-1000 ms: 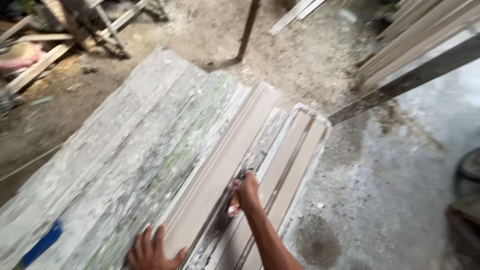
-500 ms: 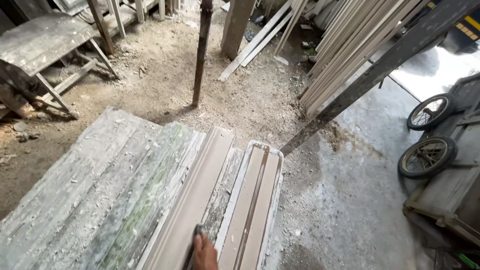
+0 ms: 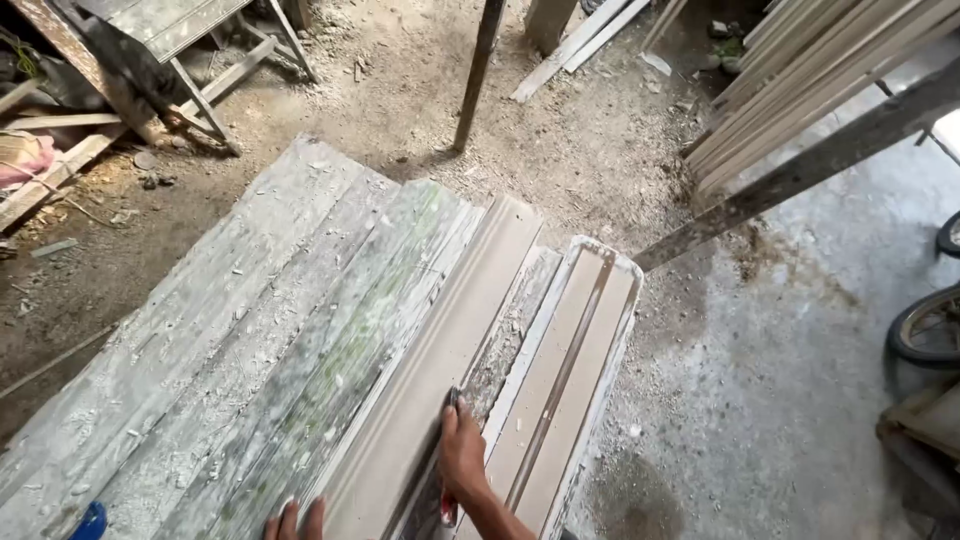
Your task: Scraping and shaping gypsum architectural moldings using a handheld scraper tool on a workbench.
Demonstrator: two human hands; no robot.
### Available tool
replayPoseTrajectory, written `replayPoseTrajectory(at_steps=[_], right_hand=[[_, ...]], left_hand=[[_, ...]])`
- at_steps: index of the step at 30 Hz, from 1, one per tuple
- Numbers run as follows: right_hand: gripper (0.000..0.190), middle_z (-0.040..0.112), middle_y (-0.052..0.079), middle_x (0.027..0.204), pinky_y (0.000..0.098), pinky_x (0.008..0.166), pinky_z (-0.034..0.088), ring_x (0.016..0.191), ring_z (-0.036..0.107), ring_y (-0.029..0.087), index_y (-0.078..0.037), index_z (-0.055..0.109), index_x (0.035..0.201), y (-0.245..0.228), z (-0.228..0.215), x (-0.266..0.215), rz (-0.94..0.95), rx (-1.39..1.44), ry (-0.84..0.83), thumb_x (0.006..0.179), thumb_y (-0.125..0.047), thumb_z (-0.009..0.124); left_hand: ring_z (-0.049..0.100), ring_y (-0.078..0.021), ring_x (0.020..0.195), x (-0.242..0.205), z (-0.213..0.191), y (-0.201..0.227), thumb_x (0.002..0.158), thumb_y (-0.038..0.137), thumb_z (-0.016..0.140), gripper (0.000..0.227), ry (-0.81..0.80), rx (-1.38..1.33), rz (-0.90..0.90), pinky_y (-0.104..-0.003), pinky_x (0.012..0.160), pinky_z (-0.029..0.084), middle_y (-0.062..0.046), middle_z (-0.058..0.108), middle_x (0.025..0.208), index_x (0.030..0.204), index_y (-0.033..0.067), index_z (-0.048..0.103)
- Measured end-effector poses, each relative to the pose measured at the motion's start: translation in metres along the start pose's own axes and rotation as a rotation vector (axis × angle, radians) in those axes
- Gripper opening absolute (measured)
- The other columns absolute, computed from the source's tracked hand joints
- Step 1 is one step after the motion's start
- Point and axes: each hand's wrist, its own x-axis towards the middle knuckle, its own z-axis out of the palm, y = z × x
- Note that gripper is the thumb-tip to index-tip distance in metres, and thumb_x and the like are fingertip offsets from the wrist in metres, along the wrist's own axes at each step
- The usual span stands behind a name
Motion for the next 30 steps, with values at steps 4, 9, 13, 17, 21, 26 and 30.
replayPoseTrajectory(at_steps=[4, 9, 13, 17, 21, 26, 30], right_hand=[[0.05, 0.068, 0.015, 0.089, 0.0502, 0.067, 0.051, 0.074, 0.062, 0.027, 0.0, 0.058, 0.123, 0.028, -0.04, 0.121, -0.18, -0.164, 0.113, 0.111, -0.043, 0.034], [0.058, 0.061, 0.012, 0.069, 0.0471, 0.054, 0.053, 0.058, 0.059, 0.023, 0.001, 0.065, 0.087, -0.097, -0.099, 0.19, 0.002, -0.086, 0.024, 0.108, -0.042, 0.031], [0.051, 0.06, 0.025, 0.106, 0.0475, 0.087, 0.048, 0.097, 0.059, 0.036, -0.001, 0.06, 0.117, -0.038, -0.044, 0.129, -0.045, -0.062, 0.074, 0.105, -0.047, 0.042], [0.063, 0.053, 0.029, 0.144, 0.052, 0.11, 0.04, 0.131, 0.052, 0.042, -0.002, 0.047, 0.148, -0.016, -0.056, 0.111, -0.008, -0.165, 0.03, 0.107, -0.049, 0.043], [0.043, 0.058, 0.011, 0.077, 0.0418, 0.057, 0.054, 0.058, 0.052, 0.019, -0.007, 0.058, 0.118, -0.117, -0.136, 0.222, 0.056, -0.071, -0.043, 0.107, -0.044, 0.04], [0.052, 0.064, 0.01, 0.096, 0.0401, 0.068, 0.05, 0.083, 0.058, 0.018, 0.005, 0.06, 0.126, -0.028, -0.101, 0.269, -0.265, -0.19, 0.135, 0.115, -0.042, 0.041], [0.05, 0.067, 0.012, 0.089, 0.0412, 0.06, 0.053, 0.072, 0.058, 0.024, -0.006, 0.053, 0.136, -0.104, -0.117, 0.185, 0.092, -0.087, -0.03, 0.106, -0.041, 0.035]], left_hand=[[0.047, -0.0464, 0.13, 0.058, -0.116, 0.098, 0.059, 0.078, 0.065, 0.092, -0.011, 0.02, -0.068, -0.067, 0.11, 0.037, -0.023, 0.056, 0.135, 0.128, 0.0173, 0.064], [0.048, -0.043, 0.133, 0.073, -0.164, 0.134, 0.06, 0.076, 0.063, 0.089, -0.027, 0.071, -0.176, -0.066, 0.109, 0.035, -0.018, 0.057, 0.138, 0.128, 0.0178, 0.065], [0.046, -0.0406, 0.133, 0.075, -0.137, 0.108, 0.059, 0.08, 0.064, 0.095, -0.224, 0.164, -0.173, -0.064, 0.111, 0.033, -0.016, 0.055, 0.14, 0.135, 0.0229, 0.064], [0.044, -0.0414, 0.133, 0.071, -0.147, 0.114, 0.057, 0.081, 0.064, 0.099, -0.32, 0.193, -0.158, -0.062, 0.112, 0.032, -0.016, 0.054, 0.143, 0.137, 0.0232, 0.063], [0.045, -0.0419, 0.135, 0.078, -0.163, 0.136, 0.06, 0.079, 0.062, 0.094, -0.219, 0.146, -0.199, -0.064, 0.113, 0.031, -0.018, 0.054, 0.14, 0.134, 0.0212, 0.062], [0.043, -0.0408, 0.136, 0.073, -0.128, 0.106, 0.058, 0.08, 0.063, 0.097, -0.193, 0.135, -0.175, -0.065, 0.111, 0.031, -0.017, 0.054, 0.141, 0.135, 0.022, 0.06], [0.043, -0.0447, 0.132, 0.058, -0.126, 0.102, 0.058, 0.083, 0.063, 0.099, -0.19, 0.117, -0.094, -0.068, 0.108, 0.031, -0.021, 0.054, 0.139, 0.136, 0.0212, 0.06]])
